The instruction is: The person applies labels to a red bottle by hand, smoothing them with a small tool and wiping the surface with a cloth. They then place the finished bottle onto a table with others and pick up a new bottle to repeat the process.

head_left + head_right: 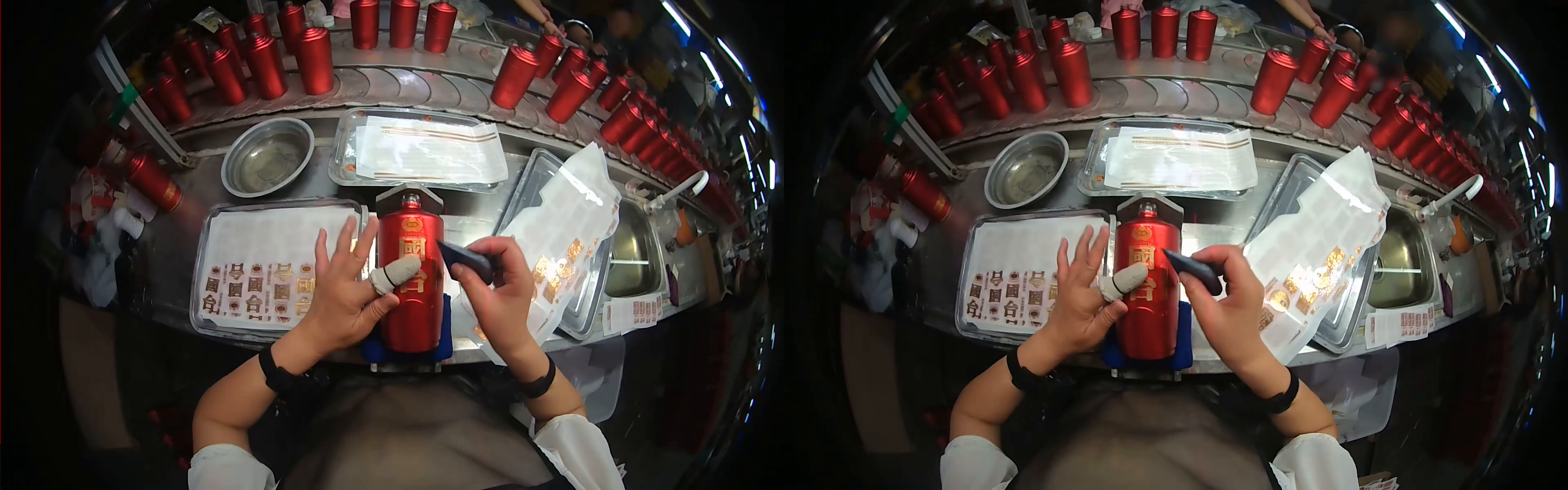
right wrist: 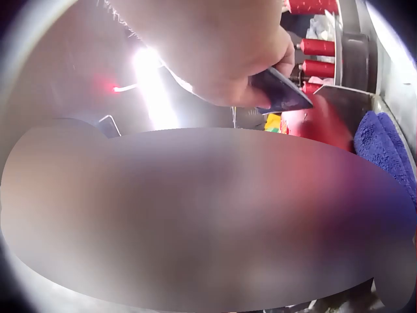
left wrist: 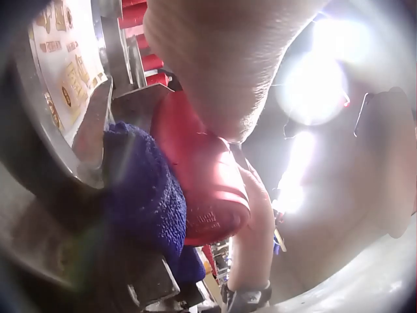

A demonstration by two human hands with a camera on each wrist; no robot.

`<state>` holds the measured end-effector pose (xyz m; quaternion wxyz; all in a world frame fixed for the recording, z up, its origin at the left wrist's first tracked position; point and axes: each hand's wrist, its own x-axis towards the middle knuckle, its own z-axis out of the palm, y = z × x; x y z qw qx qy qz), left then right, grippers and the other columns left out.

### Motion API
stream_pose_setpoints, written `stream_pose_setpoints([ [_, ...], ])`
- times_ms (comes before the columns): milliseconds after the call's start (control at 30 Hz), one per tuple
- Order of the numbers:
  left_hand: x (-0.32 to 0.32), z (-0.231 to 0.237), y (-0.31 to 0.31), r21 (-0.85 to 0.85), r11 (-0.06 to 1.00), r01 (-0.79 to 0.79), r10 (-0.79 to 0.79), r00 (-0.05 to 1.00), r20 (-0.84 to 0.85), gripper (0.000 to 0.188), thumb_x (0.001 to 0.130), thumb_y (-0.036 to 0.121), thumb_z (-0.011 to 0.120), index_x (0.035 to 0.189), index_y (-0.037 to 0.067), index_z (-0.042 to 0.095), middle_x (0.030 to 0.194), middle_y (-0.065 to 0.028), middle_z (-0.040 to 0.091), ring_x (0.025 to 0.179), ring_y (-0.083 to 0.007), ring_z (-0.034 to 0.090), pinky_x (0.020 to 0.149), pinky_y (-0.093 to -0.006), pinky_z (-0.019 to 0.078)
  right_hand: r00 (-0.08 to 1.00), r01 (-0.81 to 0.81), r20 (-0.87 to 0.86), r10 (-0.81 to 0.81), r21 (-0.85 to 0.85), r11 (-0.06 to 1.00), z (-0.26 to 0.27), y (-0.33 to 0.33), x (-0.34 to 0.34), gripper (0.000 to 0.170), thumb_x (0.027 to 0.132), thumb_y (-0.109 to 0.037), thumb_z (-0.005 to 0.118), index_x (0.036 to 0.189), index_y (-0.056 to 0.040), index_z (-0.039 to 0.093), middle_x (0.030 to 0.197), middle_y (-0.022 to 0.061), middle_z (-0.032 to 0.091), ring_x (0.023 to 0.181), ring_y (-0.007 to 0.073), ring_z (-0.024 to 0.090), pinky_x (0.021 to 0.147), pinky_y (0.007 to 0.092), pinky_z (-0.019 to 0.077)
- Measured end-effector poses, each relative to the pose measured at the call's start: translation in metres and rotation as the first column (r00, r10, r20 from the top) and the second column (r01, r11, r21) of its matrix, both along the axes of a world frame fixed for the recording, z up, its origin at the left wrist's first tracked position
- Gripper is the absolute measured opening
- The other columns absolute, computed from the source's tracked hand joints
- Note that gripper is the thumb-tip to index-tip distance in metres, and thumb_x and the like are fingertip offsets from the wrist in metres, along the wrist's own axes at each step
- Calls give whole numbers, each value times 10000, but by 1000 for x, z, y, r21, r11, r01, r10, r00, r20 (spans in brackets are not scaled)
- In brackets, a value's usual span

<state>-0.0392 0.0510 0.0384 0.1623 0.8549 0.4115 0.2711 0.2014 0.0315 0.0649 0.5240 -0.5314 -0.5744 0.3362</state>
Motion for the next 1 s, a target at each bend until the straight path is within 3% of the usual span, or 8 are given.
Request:
stream_pose_setpoints([
  [67,-1,-5,-9,-34,999,5,-4,1000,21,447,989,502,497,1334,264,652,1629,-207,211,1482,-462,187,1136,-658,1,963,-100,266,44,201,975,10,-1,-4,254,748,47,708,976,-51,657,937,93,658,830,247,623,710,329,492],
  [167,-13,-8,-18,-70,997,16,-14,1000,28,458,987,504,501,1362,273,627,1630,-205,211,1477,-468,195,1132,-664,2,894,-243,430,128,225,943,6,-16,-1,342,661,59,704,974,-77,682,938,83,670,858,302,610,812,388,477],
  [267,-12,-3,-14,-43,998,40,-39,999,33,425,981,484,524,1341,291,643,1626,-191,232,1480,-465,194,1133,-663,7,912,-266,372,171,222,938,2,-30,8,319,661,63,729,947,-75,700,897,69,683,846,275,613,782,367,482],
  [400,-2,13,6,29,996,89,-89,996,-9,377,966,471,554,1303,341,664,1614,-185,267,1483,-451,198,1138,-668,24,985,-91,140,101,-76,993,6,-27,5,225,762,-26,802,962,-56,704,892,65,691,791,172,627,727,284,486],
  [567,5,16,45,87,993,80,-81,997,10,346,981,450,532,1236,292,704,1610,-193,273,1479,-435,221,1146,-666,51,988,-125,89,129,-54,991,12,-24,-9,247,814,-87,786,1033,-32,684,934,88,689,836,183,658,754,287,502],
  [800,9,-1,62,9,1000,-19,17,980,199,334,980,368,554,1106,114,730,1587,-193,317,1444,-416,300,1146,-648,98,938,-196,290,191,-11,980,27,16,-32,265,825,-123,754,1046,-10,661,920,148,674,825,282,668,741,356,521],
  [933,-7,-9,33,-169,978,-123,166,949,270,369,997,320,532,1233,73,671,1560,-261,326,1436,-401,325,1146,-616,127,904,12,413,-112,236,972,23,58,-18,227,822,-96,724,1023,-24,647,875,172,644,806,356,647,723,399,521],
  [1000,-12,-4,8,-290,952,-95,192,924,330,398,1008,278,521,1321,51,616,1544,-285,340,1422,-378,367,1153,-551,201,858,-105,505,-93,350,931,28,60,-16,212,781,-74,743,981,-64,676,846,116,632,795,320,619,711,396,502],
])
